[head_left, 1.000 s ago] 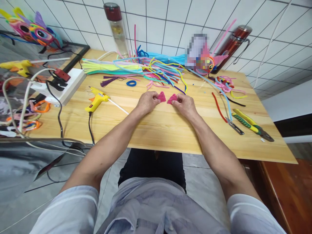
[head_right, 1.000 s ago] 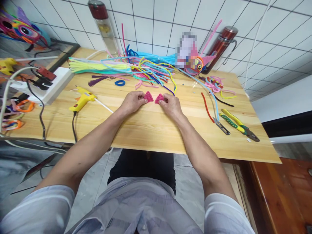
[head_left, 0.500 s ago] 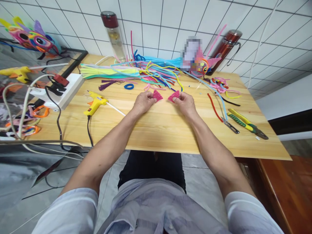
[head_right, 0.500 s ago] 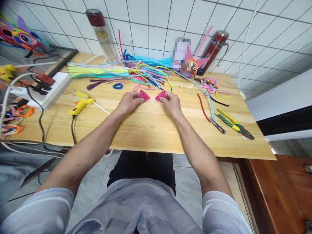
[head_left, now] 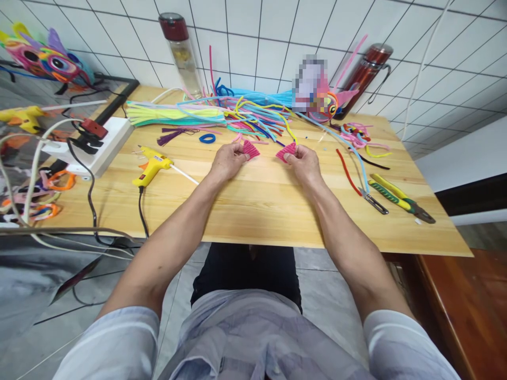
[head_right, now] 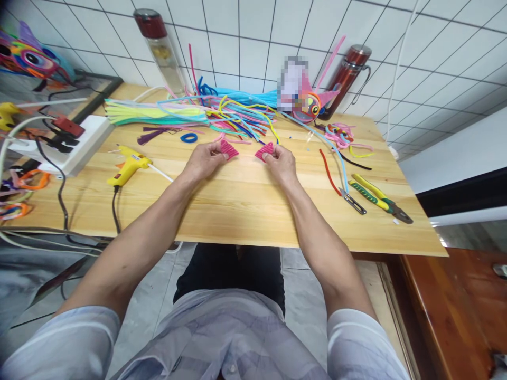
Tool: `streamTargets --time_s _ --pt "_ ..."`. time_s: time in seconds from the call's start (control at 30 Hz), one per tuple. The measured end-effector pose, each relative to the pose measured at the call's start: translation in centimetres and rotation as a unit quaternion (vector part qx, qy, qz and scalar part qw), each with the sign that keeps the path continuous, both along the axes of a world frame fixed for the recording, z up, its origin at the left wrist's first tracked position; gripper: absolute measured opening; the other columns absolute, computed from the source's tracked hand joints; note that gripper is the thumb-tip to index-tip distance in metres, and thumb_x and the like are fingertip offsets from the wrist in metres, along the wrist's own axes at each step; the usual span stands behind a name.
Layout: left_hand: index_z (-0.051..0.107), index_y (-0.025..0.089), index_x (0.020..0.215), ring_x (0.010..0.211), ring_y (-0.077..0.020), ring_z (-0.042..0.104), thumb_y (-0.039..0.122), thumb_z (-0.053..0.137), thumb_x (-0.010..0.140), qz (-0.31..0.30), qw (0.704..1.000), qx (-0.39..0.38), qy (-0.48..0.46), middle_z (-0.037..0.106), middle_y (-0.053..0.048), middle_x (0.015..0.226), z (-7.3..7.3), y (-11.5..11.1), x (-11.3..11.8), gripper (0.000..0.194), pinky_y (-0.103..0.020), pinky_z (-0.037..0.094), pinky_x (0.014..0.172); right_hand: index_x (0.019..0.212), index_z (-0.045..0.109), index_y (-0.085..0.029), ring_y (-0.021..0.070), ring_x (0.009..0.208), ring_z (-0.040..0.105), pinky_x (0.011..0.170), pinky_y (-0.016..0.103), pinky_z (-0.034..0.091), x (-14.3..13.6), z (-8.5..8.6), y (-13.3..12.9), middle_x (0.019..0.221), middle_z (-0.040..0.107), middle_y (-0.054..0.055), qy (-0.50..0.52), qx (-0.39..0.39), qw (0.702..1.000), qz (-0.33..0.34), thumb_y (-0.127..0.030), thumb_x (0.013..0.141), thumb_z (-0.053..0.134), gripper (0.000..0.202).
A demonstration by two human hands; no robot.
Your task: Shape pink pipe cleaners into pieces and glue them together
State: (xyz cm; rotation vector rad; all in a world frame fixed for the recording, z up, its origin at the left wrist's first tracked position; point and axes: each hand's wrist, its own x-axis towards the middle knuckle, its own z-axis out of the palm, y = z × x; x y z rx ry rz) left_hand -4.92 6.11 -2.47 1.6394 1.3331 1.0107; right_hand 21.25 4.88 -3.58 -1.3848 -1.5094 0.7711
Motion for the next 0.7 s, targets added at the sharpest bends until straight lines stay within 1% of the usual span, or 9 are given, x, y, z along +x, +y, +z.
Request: streamTargets --time_s 0.07,0.1,0.33,0.57,0.7 --pt "0.08 0.015 0.09 0.078 -0.0176 0.061 0.026 0.071 0.078 0.001 1.0 0.014 0.001 0.077 -0.003 0.085 0.09 0.08 -0.08 0.019 -0.028 0.046 0.074 0.082 0.072 -0.023 0.0166 0.067 0.051 0.065 0.032 0.043 -0.12 0.17 -0.11 0.071 0.062 -0.001 0.003 0.008 0.999 -0.035 -0.032 0.08 0.071 0.009" --pt "0.08 0.014 0.09 0.078 -0.0176 0.061 0.025 0.07 0.079 0.001 1.0 0.019 0.0 0.077 -0.003 0.085 0.11 0.11 -0.1 0.019 -0.029 0.046 0.074 0.08 0.072 -0.023 0.0163 0.066 0.051 0.064 0.032 0.042 -0.22 0.23 -0.17 0.07 0.062 -0.001 0.006 0.006 0.999 -0.042 -0.032 0.079 0.071 0.008" --pt "0.08 0.014 0.09 0.074 -0.017 0.06 0.028 0.072 0.077 -0.014 1.0 0.015 -0.002 0.075 -0.004 0.082 -0.11 0.12 -0.07 0.02 -0.029 0.046 0.074 0.08 0.071 -0.022 0.0155 0.065 0.05 0.064 0.031 0.038 -0.67 0.35 -0.35 0.071 0.061 -0.001 0.013 -0.005 0.999 -0.033 -0.03 0.079 0.07 0.008" --pt "0.08 0.013 0.094 0.076 -0.018 0.06 0.029 0.07 0.078 -0.022 1.0 0.013 0.006 0.075 -0.004 0.084 -0.05 -0.03 -0.12 0.025 -0.03 0.046 0.074 0.082 0.071 -0.02 0.0146 0.067 0.048 0.065 0.031 0.036 -0.79 0.65 -0.62 0.071 0.06 -0.002 0.002 -0.004 0.999 -0.04 -0.032 0.079 0.068 0.013" --pt "0.08 0.014 0.09 0.077 -0.0196 0.062 0.028 0.071 0.077 -0.017 1.0 0.014 0.014 0.075 -0.003 0.082 0.08 -0.17 -0.03 0.021 -0.032 0.047 0.076 0.084 0.071 -0.019 0.0135 0.066 0.049 0.065 0.03 0.035 -0.9 0.79 -0.74 0.071 0.06 -0.003 0.015 -0.013 0.999 -0.042 -0.032 0.079 0.068 0.015"
